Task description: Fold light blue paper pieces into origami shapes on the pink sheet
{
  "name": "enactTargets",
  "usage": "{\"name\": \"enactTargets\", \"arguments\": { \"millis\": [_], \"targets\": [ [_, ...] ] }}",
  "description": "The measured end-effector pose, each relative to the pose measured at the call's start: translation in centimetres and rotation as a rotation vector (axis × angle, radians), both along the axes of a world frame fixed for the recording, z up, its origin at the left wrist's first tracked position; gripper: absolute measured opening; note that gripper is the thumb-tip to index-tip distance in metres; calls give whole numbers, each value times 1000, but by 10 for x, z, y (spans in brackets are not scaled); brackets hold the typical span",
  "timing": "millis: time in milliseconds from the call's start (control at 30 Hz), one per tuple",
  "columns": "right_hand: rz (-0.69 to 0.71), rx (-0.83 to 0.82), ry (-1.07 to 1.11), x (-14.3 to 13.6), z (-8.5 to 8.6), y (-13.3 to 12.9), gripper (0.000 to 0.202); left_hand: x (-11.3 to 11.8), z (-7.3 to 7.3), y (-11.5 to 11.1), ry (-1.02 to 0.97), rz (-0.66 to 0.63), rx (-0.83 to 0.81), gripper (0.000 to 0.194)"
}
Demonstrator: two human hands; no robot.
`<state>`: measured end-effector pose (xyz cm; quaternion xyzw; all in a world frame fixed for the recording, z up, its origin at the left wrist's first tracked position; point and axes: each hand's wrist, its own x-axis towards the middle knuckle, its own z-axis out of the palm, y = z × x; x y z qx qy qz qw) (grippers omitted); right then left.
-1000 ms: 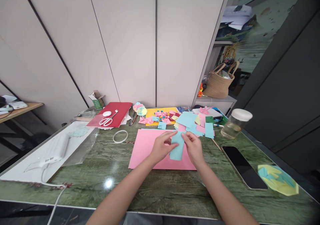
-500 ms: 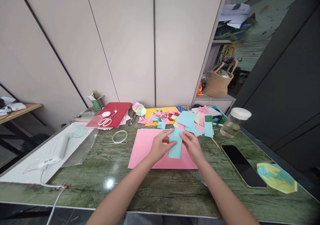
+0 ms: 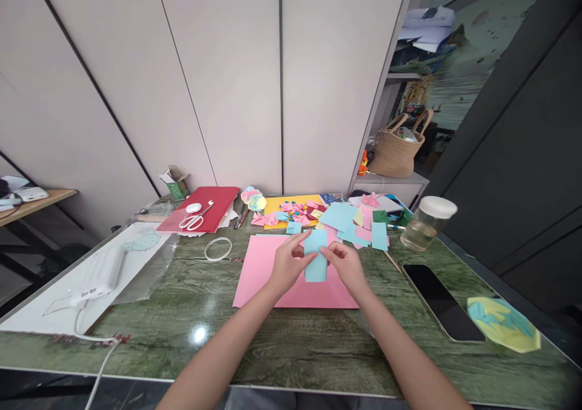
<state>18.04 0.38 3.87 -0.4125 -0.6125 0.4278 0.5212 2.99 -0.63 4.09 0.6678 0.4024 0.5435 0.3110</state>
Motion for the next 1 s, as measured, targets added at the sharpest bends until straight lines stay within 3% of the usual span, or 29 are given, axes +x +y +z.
{"name": "enactTargets", "arguments": {
  "millis": [233, 700, 1000],
  "targets": [
    [68, -1, 30, 0, 1, 0, 23, -1, -2, 1, 14, 46, 53, 47],
    [48, 56, 66, -1, 3, -4, 19, 1, -3, -3, 42, 45, 149, 44],
    [-21, 38, 90, -1, -6, -1, 22, 3, -5, -3, 53, 26, 183, 38]
  ]
}}
